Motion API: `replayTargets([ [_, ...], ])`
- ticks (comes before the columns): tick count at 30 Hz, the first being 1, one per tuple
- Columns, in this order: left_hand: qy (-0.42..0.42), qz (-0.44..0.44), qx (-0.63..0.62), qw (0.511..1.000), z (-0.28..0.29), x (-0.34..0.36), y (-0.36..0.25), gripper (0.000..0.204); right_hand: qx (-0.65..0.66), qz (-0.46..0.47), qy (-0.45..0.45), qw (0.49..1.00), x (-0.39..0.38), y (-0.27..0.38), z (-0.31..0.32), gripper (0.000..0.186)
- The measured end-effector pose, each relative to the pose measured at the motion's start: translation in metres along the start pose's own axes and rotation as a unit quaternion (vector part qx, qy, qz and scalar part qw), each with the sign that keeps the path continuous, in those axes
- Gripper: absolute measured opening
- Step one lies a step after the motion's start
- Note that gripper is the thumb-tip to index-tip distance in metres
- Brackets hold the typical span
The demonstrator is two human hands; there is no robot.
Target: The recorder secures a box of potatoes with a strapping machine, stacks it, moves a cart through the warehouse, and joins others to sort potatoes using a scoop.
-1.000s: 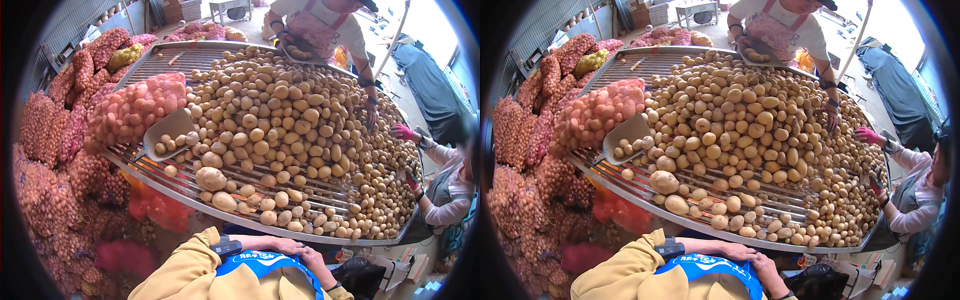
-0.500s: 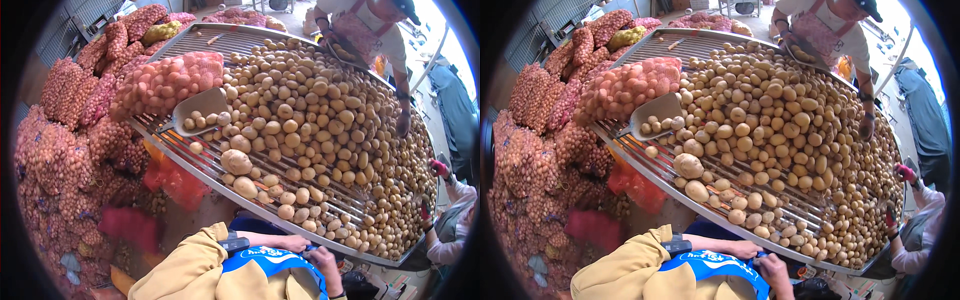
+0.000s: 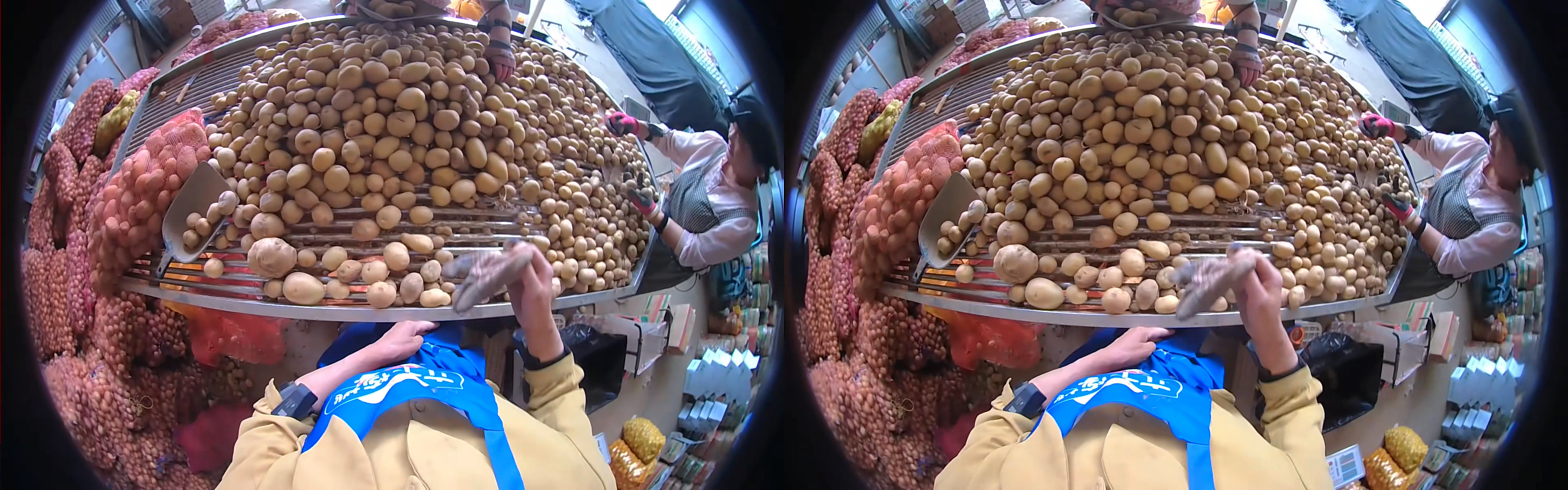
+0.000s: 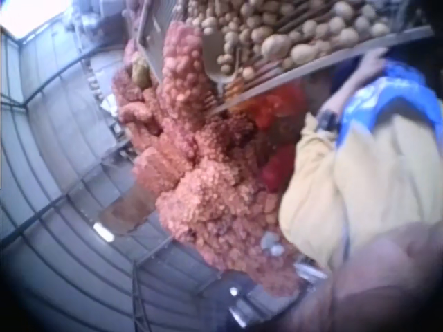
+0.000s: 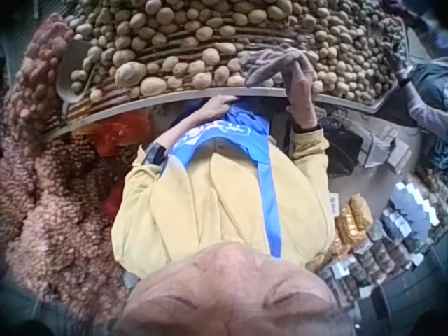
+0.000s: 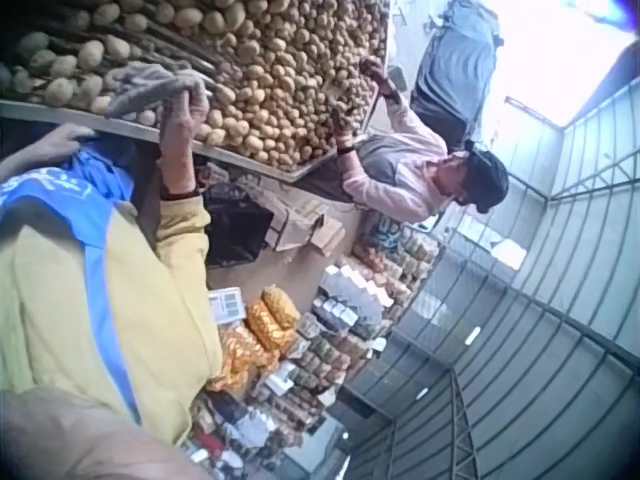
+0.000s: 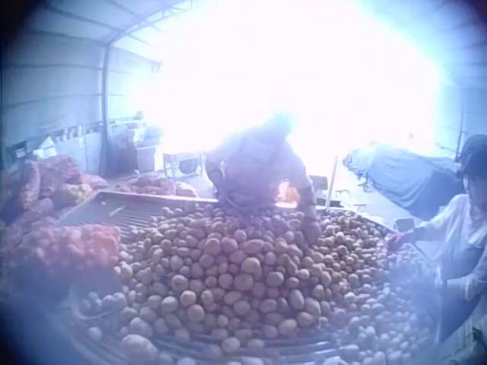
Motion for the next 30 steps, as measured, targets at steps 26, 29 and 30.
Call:
replayTargets([
  [26, 0.035, -0.218, 0.289, 0.931, -0.056, 0.022, -0.066, 0.028, -0.643, -0.184, 0.347, 0.657, -0.111, -0.272, 0.036, 0.017],
  [29, 0.012, -0.202, 0.16, 0.966, -0.05, 0.024, -0.053, 0.036, -0.695, -0.174, 0.344, 0.607, -0.121, -0.206, 0.035, 0.017],
  [30, 0.052, -0.148, 0.018, 0.987, -0.054, 0.026, -0.046, 0.043, -0.705, -0.163, 0.348, 0.596, -0.123, -0.186, 0.029, 0.017],
])
Point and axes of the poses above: each hand's wrist, its own x-axis towards the middle knuckle, its own z-axis out of the back of the hand, y = z × x, the point moved 9 cm from there along x, towards the middle knuckle, and after that the axes turned 7 degrees about -z, right-handed, at the moved point
